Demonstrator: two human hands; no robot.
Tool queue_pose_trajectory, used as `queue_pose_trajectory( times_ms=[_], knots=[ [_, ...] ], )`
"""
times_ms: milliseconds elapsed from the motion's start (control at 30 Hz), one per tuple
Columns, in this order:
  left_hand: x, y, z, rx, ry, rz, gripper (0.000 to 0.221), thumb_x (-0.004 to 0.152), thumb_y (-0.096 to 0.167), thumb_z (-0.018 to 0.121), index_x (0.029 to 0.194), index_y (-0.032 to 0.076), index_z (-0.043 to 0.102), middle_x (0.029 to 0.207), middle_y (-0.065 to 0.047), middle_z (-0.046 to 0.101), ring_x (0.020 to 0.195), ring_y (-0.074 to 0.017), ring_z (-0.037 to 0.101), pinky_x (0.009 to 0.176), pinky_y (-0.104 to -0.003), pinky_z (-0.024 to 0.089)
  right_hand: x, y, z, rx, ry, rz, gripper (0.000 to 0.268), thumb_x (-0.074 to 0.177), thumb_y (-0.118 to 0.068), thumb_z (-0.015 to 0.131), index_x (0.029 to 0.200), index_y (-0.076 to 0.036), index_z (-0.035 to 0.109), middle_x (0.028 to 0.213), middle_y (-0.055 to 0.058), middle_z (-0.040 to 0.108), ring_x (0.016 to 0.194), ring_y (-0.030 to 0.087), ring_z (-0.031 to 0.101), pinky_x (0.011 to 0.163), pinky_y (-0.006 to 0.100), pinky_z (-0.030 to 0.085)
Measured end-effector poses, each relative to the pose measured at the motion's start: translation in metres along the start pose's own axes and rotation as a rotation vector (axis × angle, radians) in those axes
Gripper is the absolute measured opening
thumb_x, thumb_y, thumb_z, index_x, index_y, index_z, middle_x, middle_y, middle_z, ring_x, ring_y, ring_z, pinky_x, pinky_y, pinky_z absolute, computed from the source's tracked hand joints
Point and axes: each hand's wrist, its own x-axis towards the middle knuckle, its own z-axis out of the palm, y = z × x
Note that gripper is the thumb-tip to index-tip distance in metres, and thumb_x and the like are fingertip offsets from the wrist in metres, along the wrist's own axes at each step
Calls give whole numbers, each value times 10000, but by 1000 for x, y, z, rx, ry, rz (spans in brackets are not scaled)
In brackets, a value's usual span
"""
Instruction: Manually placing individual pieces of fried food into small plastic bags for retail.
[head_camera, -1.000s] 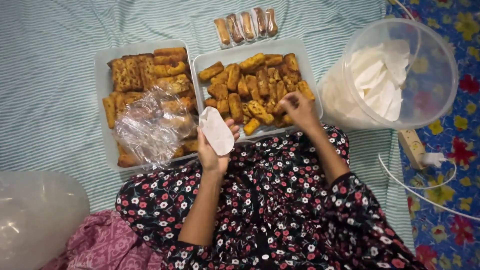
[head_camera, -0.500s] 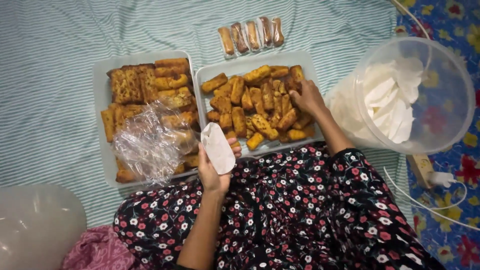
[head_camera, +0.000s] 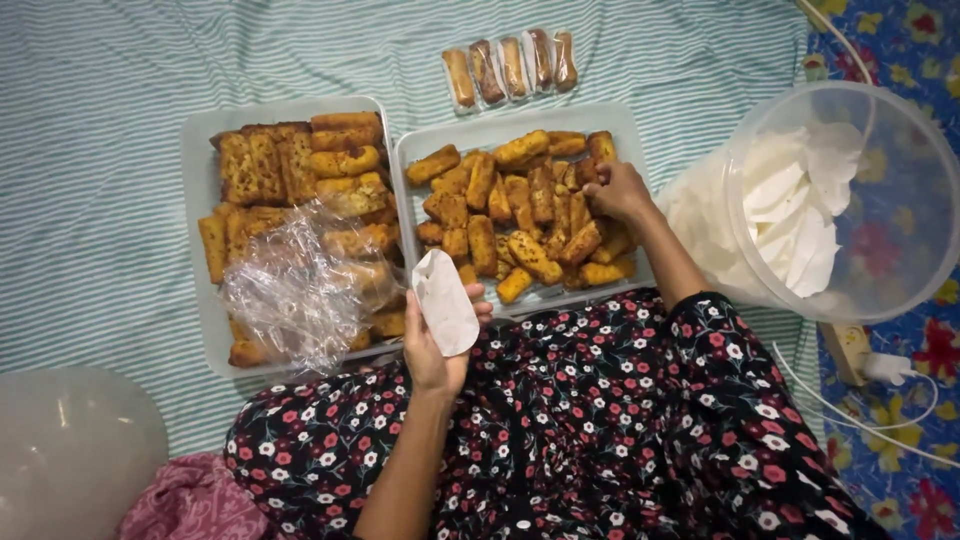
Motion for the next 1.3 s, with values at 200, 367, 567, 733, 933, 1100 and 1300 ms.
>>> queue_pose_trajectory(
  times_ms=[200,367,567,733,933,1100,1300],
  knots=[
    [0,0,0,20,-10,7,663,1021,602,374,1216,59,700,1148,-297,723,857,-403,760,747,-486,629,-25,-27,-14,-48,-12,-36,538,812,-268,831,1271,-89,616,1201,172,672,1169,363,647,1010,505,506],
    [1,-2,0,32,-52,29,669,1024,591,367,1259,53,686,1205,-288,708,904,-401,754,765,-483,628,-38,-35,-21,-37,1,-113,480,822,-247,802,1208,-110,552,1192,212,684,1144,418,654,974,515,502],
    [-1,-2,5,36,-42,58,652,1017,556,384,1331,43,638,1289,-296,666,1030,-433,721,864,-536,607,-26,-14,-20,88,89,-218,474,824,-247,840,1173,-123,546,1095,161,717,1002,345,705,901,476,536],
    [0,-2,12,22,-40,77,613,1023,515,407,1370,55,614,1345,-277,640,1120,-435,685,941,-561,572,-22,-17,-33,223,187,-219,511,815,-308,889,1178,-155,564,1086,117,700,966,267,710,852,429,560],
    [8,-8,5,-13,-39,142,564,1029,460,443,1421,78,577,1428,-241,595,1214,-419,643,993,-533,551,-105,-90,-60,542,43,-265,594,844,-335,932,1200,-59,545,1052,49,566,1000,173,597,804,317,606],
    [12,-13,3,-14,-52,172,541,1041,453,456,1408,81,594,1400,-226,619,1203,-410,652,994,-535,551,-218,-169,-67,528,-112,-286,575,837,-319,884,1241,-36,588,1010,91,581,950,195,598,768,332,603],
    [44,-40,-42,-62,-29,177,472,1062,408,486,1390,95,615,1356,-162,660,1153,-330,689,992,-491,564,-262,-188,-13,334,-210,-395,491,781,-299,903,1138,-101,632,935,131,717,848,257,728,777,386,594]
  ],
)
